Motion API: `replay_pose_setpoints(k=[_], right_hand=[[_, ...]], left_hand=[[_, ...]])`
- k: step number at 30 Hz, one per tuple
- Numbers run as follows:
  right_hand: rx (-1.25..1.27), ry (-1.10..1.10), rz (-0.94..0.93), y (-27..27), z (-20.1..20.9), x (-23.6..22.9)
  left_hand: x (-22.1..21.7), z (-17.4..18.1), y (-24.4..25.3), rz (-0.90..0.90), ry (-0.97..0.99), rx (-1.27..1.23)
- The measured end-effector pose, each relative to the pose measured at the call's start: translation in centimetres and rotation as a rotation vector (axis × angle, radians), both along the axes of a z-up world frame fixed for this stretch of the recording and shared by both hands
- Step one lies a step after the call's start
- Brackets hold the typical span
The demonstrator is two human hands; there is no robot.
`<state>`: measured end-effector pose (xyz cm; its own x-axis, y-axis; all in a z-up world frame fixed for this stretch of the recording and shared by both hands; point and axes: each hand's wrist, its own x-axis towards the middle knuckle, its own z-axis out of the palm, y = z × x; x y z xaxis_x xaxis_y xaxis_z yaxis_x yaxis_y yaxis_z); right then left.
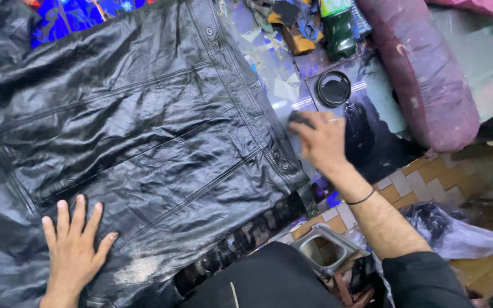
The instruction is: The person scrubs a black leather jacket laid on a workbench using a small black sponge, repeatedly dipping it into a container of dark liquid. The person wipes the front, collar, and sleeves of the jacket, occasionally adjusting its position on the table.
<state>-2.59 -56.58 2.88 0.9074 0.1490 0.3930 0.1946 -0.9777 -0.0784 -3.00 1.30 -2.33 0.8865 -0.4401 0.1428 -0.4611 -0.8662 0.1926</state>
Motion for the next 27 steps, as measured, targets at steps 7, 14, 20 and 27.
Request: replay_pose_setpoints(k=[7,14,20,27], right_hand=[[0.101,-0.141,-0.274,-10.9,-0.8,1.1],[0.101,-0.174,-0.335,-12.6,-3.1,-0.5],[0.088,-0.009,-0.443,-12.2,-4.6,-6.6],[-0.181,0.285,-0.531,-13.1,-3.1,-10.4]], left_hand=[[-0.3,-1.7,0.9,0.031,-0.008,-0.046],[-0.3,-1.1,0.4,0.043,-0.022,-0.038],[-0.1,-0.7,-0.2,0.023,-0.055,-0.141],[-0.2,-0.8,-0.3,0.044,-0.034,-0.071]])
